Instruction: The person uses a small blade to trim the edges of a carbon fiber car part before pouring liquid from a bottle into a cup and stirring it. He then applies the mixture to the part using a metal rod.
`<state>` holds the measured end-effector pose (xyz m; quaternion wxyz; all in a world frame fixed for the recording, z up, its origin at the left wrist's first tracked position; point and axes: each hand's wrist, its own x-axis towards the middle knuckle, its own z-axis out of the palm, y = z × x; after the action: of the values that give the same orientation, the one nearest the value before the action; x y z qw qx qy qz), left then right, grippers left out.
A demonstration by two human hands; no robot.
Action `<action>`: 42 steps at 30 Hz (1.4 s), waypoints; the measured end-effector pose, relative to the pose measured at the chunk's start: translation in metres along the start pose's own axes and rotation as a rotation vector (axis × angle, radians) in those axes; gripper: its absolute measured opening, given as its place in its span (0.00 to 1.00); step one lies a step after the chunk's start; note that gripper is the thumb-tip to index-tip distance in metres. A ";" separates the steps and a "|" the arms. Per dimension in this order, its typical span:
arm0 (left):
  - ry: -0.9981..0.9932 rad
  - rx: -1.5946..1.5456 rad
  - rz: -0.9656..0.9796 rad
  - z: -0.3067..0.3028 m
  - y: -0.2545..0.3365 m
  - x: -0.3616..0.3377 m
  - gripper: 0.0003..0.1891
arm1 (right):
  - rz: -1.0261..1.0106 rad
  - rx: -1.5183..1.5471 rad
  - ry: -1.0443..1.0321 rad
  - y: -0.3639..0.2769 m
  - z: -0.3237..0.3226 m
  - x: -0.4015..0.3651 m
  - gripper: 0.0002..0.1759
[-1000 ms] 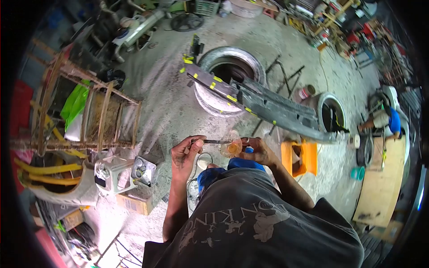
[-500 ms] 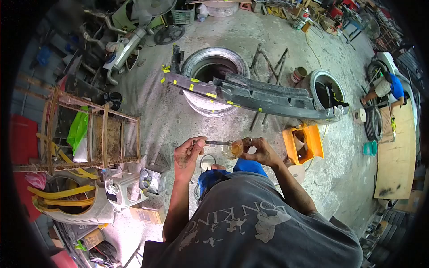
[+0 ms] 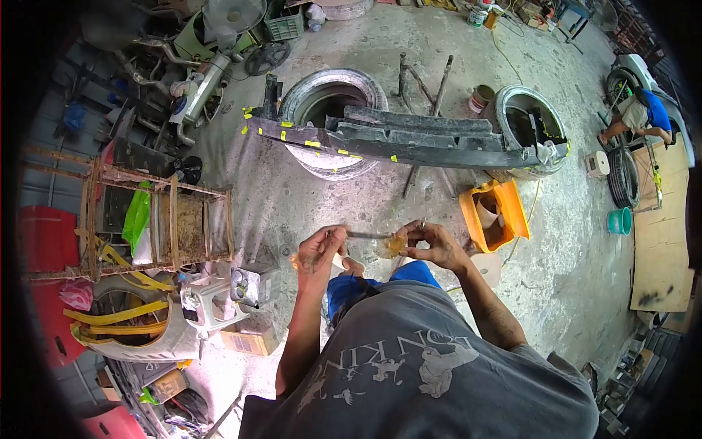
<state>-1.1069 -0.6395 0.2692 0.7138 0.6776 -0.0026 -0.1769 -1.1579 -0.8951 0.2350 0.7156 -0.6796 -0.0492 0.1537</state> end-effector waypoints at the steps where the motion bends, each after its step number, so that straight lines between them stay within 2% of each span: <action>1: -0.036 -0.005 -0.041 0.004 0.005 -0.004 0.13 | 0.002 0.059 0.002 0.005 -0.003 -0.002 0.21; 5: -0.088 -0.081 -0.025 0.016 0.008 -0.009 0.13 | 0.084 0.159 0.025 0.010 -0.011 -0.017 0.21; 10: -0.141 -0.038 -0.005 0.020 0.001 -0.004 0.14 | 0.021 0.262 0.074 0.007 -0.012 -0.030 0.20; 14: -0.075 -0.137 -0.015 0.028 0.005 -0.011 0.13 | 0.046 0.345 0.084 0.008 -0.011 -0.039 0.20; 17: -0.191 -0.114 -0.037 0.029 0.003 -0.015 0.13 | 0.060 0.327 0.077 0.009 -0.013 -0.042 0.21; 18: -0.190 -0.112 -0.037 0.033 0.004 -0.016 0.13 | 0.059 0.328 0.077 0.011 -0.013 -0.043 0.21; 20: -0.062 -0.097 -0.032 0.039 0.006 -0.018 0.13 | 0.034 0.370 0.078 0.017 -0.012 -0.043 0.21; 24: -0.135 -0.162 -0.038 0.036 -0.001 -0.021 0.15 | 0.031 0.350 0.061 0.027 -0.015 -0.044 0.21; 28: -0.053 -0.085 0.019 0.038 0.000 -0.022 0.15 | 0.002 0.389 0.017 0.027 -0.013 -0.042 0.20; 30: -0.170 -0.072 0.028 0.034 -0.002 -0.023 0.15 | -0.022 0.379 0.025 0.025 -0.015 -0.042 0.20; 31: -0.167 -0.073 0.029 0.037 -0.002 -0.024 0.15 | -0.015 0.431 0.008 0.029 -0.016 -0.042 0.20; 33: -0.003 -0.142 0.004 0.043 0.000 -0.026 0.15 | -0.008 0.483 -0.016 0.031 -0.016 -0.041 0.21; 37: -0.095 -0.090 -0.043 0.041 -0.005 -0.026 0.14 | 0.016 0.460 0.003 0.033 -0.020 -0.041 0.21; 40: 0.025 -0.204 -0.052 0.046 -0.005 -0.028 0.14 | 0.034 0.464 0.013 0.030 -0.018 -0.042 0.21; 42: -0.061 -0.124 -0.073 0.044 -0.008 -0.026 0.14 | 0.039 0.483 0.024 0.029 -0.018 -0.042 0.21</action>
<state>-1.1436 -0.6757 0.2712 0.7471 0.6259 0.0113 -0.2234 -1.1966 -0.9239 0.2111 0.8547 -0.4915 0.0109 0.1666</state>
